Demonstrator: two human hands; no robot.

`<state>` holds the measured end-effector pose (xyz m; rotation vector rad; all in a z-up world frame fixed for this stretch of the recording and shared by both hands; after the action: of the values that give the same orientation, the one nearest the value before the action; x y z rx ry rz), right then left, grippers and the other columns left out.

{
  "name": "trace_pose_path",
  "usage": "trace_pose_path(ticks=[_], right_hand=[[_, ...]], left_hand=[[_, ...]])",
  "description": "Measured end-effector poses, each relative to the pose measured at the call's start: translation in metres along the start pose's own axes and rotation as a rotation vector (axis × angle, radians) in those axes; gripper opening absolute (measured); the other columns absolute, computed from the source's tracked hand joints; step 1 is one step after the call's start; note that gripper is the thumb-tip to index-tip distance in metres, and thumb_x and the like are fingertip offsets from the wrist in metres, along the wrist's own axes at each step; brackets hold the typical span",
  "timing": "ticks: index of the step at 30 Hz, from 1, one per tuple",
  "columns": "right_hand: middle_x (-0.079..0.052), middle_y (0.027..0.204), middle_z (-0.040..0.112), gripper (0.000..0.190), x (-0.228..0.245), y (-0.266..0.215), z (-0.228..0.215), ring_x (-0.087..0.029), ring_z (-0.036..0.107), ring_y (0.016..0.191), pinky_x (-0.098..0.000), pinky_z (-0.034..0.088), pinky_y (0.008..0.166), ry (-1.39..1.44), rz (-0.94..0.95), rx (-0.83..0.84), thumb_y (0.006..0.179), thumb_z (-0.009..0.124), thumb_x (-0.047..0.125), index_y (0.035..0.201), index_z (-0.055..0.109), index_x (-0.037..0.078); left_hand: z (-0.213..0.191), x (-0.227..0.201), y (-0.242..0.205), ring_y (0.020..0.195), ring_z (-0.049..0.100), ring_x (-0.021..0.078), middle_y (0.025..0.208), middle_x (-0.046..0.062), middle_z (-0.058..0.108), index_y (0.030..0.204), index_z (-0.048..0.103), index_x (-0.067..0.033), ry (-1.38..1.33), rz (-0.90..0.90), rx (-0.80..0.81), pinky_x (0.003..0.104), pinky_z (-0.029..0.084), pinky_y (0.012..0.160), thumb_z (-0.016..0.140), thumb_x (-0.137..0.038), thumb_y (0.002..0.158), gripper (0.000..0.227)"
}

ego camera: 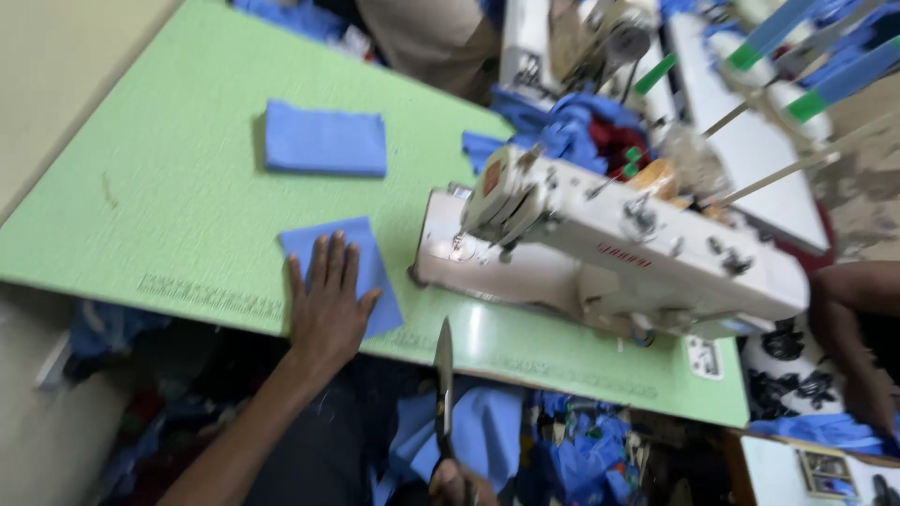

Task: Cutting and preparing blue fabric pieces using scissors at a sewing workstation

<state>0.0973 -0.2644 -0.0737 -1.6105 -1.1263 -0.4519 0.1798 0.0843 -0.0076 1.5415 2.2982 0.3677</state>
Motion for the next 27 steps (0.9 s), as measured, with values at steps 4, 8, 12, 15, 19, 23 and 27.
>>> trace_pose_path(ticks=[4,8,12,15,19,23,27], right_hand=[[-0.014,0.046,0.064,0.045,0.053,-0.049,0.007,-0.018,0.058,0.041,-0.0286,0.041,0.045,-0.038,0.025,0.430,0.097,0.054,0.046,0.087,0.068,0.004],[-0.007,0.052,0.057,0.041,0.109,-0.094,0.015,-0.014,0.057,0.046,-0.0307,0.043,0.049,0.051,-0.139,0.617,0.100,0.059,0.045,0.089,0.062,0.006],[-0.013,0.066,0.057,0.040,0.061,-0.093,0.014,-0.025,0.063,0.054,-0.0393,0.055,0.062,0.074,0.241,0.578,0.097,0.061,0.041,0.092,0.063,0.001],[-0.014,0.066,0.059,0.049,0.074,-0.092,0.017,-0.025,0.064,0.056,-0.0392,0.054,0.066,-0.150,0.276,0.553,0.092,0.057,0.050,0.092,0.065,0.002],[-0.009,0.068,0.070,0.069,0.094,-0.084,0.038,-0.020,0.064,0.066,-0.0383,0.054,0.078,-0.261,0.078,0.786,0.086,0.043,0.072,0.095,0.067,0.008],[-0.009,0.075,0.067,0.070,0.099,-0.067,0.049,-0.021,0.069,0.067,-0.0354,0.054,0.069,-0.290,0.017,0.773,0.084,0.043,0.073,0.097,0.065,0.007],[-0.006,0.073,0.069,0.067,0.093,-0.060,0.050,-0.019,0.073,0.067,-0.0350,0.057,0.069,-0.365,-0.026,0.750,0.085,0.045,0.072,0.100,0.064,0.010]], left_hand=[[-0.013,0.011,-0.003,0.159,0.018,0.0404,0.171,0.020,0.024,0.163,0.035,-0.0008,-0.212,0.053,0.047,0.068,0.018,0.124,0.049,-0.046,0.110,0.071],[-0.060,0.040,-0.028,0.166,0.009,0.0324,0.173,0.009,0.018,0.167,0.027,-0.0085,-0.552,0.095,-0.189,0.058,0.033,0.142,0.049,-0.030,0.127,0.050],[-0.120,0.037,-0.076,0.120,0.058,0.0366,0.128,0.016,0.054,0.133,0.055,-0.0047,-0.837,-0.213,-0.211,0.053,0.052,0.100,0.033,-0.037,0.118,0.041],[-0.085,0.044,-0.107,0.092,0.066,0.0204,0.114,0.009,0.059,0.120,0.059,-0.0059,-1.080,-0.566,-0.086,0.036,0.055,0.080,0.046,-0.040,0.110,0.038],[-0.044,0.041,-0.108,0.080,0.072,0.0158,0.091,0.006,0.073,0.104,0.065,-0.0084,-1.336,-0.806,0.115,0.030,0.062,0.076,0.059,-0.046,0.098,0.039],[-0.047,0.044,-0.102,0.069,0.068,0.0099,0.075,0.002,0.072,0.087,0.065,-0.0109,-1.338,-0.773,0.157,0.025,0.059,0.070,0.065,-0.030,0.100,0.023],[-0.048,0.046,-0.119,0.068,0.068,0.0095,0.074,0.002,0.071,0.085,0.063,-0.0122,-1.334,-0.817,0.247,0.024,0.058,0.069,0.066,-0.029,0.100,0.023]])
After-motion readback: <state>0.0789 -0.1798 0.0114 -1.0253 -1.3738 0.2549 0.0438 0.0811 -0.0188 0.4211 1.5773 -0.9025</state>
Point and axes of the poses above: each hand's wrist, its own y-axis towards the middle knuckle, its own z-axis out of the palm, x = y × z, the point moved 8 cm from there along y, towards the middle knuckle
